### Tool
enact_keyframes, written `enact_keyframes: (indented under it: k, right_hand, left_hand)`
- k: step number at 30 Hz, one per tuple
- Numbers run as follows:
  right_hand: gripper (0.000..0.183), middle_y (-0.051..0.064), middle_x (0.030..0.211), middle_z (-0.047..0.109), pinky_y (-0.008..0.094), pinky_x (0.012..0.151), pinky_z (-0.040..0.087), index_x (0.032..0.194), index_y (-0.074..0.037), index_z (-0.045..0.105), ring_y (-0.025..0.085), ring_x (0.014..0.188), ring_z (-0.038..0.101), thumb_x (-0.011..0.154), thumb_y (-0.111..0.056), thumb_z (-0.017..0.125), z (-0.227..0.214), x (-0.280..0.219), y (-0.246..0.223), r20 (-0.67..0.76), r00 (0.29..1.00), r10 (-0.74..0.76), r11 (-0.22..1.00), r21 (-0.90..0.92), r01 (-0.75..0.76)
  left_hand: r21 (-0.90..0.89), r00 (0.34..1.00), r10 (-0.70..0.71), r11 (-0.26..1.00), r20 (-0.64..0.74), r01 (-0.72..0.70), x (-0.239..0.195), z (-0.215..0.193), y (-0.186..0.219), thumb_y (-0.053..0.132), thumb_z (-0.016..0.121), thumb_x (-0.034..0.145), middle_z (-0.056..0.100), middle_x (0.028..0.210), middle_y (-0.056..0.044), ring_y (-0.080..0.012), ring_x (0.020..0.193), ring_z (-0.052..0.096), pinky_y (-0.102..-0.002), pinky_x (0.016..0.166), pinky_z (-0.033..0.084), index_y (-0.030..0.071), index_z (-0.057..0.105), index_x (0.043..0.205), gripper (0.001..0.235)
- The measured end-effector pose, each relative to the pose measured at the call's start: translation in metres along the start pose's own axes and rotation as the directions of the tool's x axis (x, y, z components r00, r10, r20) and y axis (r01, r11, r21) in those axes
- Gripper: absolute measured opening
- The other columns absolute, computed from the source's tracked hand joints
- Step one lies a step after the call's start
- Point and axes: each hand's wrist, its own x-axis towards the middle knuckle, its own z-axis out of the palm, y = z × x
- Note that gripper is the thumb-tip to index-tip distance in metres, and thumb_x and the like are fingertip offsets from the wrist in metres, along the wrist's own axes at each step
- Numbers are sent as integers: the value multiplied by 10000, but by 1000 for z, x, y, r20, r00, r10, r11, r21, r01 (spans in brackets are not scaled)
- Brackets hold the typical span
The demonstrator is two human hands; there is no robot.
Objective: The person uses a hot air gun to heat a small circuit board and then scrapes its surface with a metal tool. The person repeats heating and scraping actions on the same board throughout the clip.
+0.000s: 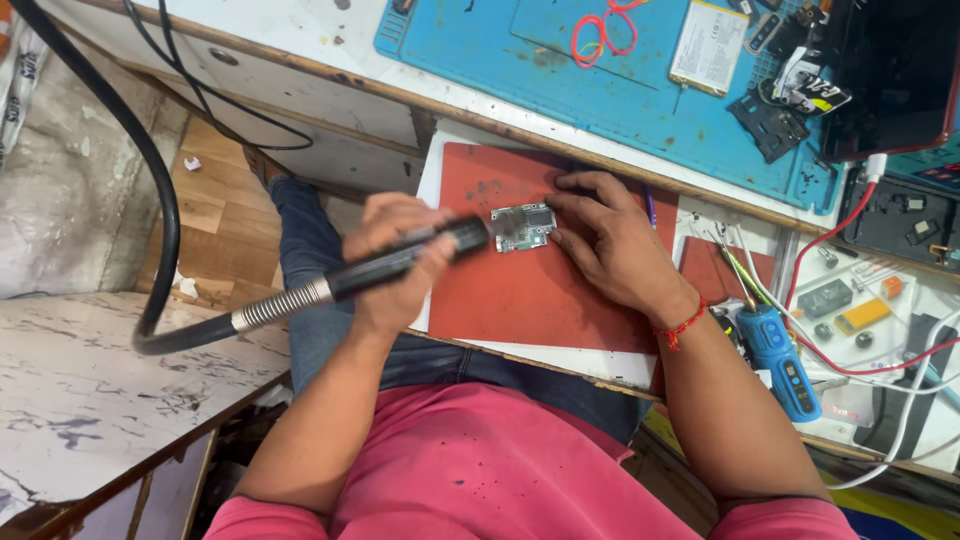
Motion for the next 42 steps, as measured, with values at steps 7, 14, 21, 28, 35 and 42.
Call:
enact_keyframes:
  k: [7, 14, 21, 28, 35, 42]
  right_hand:
    - [378, 152, 1362, 584, 415, 1033, 495, 1257, -16, 679, 345, 1263, 577, 894, -98, 746, 0, 1, -1, 5, 1000, 2, 1000, -14, -2]
    - [373, 163, 1366, 582, 413, 1027, 500, 1260, -10, 676, 350, 1262, 580, 899, -84, 738, 1, -1, -2, 3, 1000, 9, 1000, 2, -9]
    - [379, 167, 1377, 576, 411, 1035, 501, 1278, -8, 671, 357, 1270, 573, 917, -86, 751, 2, -3, 4, 1, 1000, -10, 1000, -5, 10]
    - [383, 163, 1384, 571, 416, 1046, 500, 1290, -8, 670, 357, 1279, 570, 924, -87, 753, 0, -2, 2, -6, 999, -32, 999, -3, 32]
    - [380, 156, 1390, 572, 417, 1045, 500, 1289, -11, 671, 355, 1282, 571, 928, -95, 755, 0, -3, 2, -4, 1000, -31, 999, -22, 30]
    - [378, 164, 1387, 574, 419, 1039, 503, 1286, -4, 672, 361, 1276, 574, 929, -95, 758, 1, -2, 3, -6, 999, -40, 999, -23, 40]
  left_hand:
    - [76, 997, 37, 996, 71, -43, 3, -3, 5, 174, 786, 880, 767, 1023, -96, -205, 1041, 686, -398, 1044, 527, 24, 742, 1023, 212]
    - [58, 998, -22, 998, 56, 19, 3, -3, 9, 185, 782, 895, 763, 1022, -85, -236, 1102, 663, -401, 1064, 515, 34, 741, 1022, 201]
    - [55, 999, -5, 998, 36, 3, -1, -4, 2, 146, 764, 926, 764, 1038, -88, -224, 1034, 657, -374, 1029, 517, 34, 711, 979, 136]
    - [-17, 997, -6, 1000, 73, 8, 1, -4, 3, 162, 761, 904, 763, 1031, -112, -234, 1069, 637, -383, 1044, 509, 12, 709, 1010, 191]
    - [7, 996, 2, 1000, 89, -3, 0, -4, 2, 194, 765, 934, 771, 1063, -117, -239, 1065, 655, -383, 1069, 502, 22, 701, 1028, 206]
    - [10, 990, 15, 1000, 140, -17, 2, -5, 7, 177, 765, 923, 777, 1070, -119, -224, 999, 680, -392, 1080, 494, 28, 705, 1047, 203]
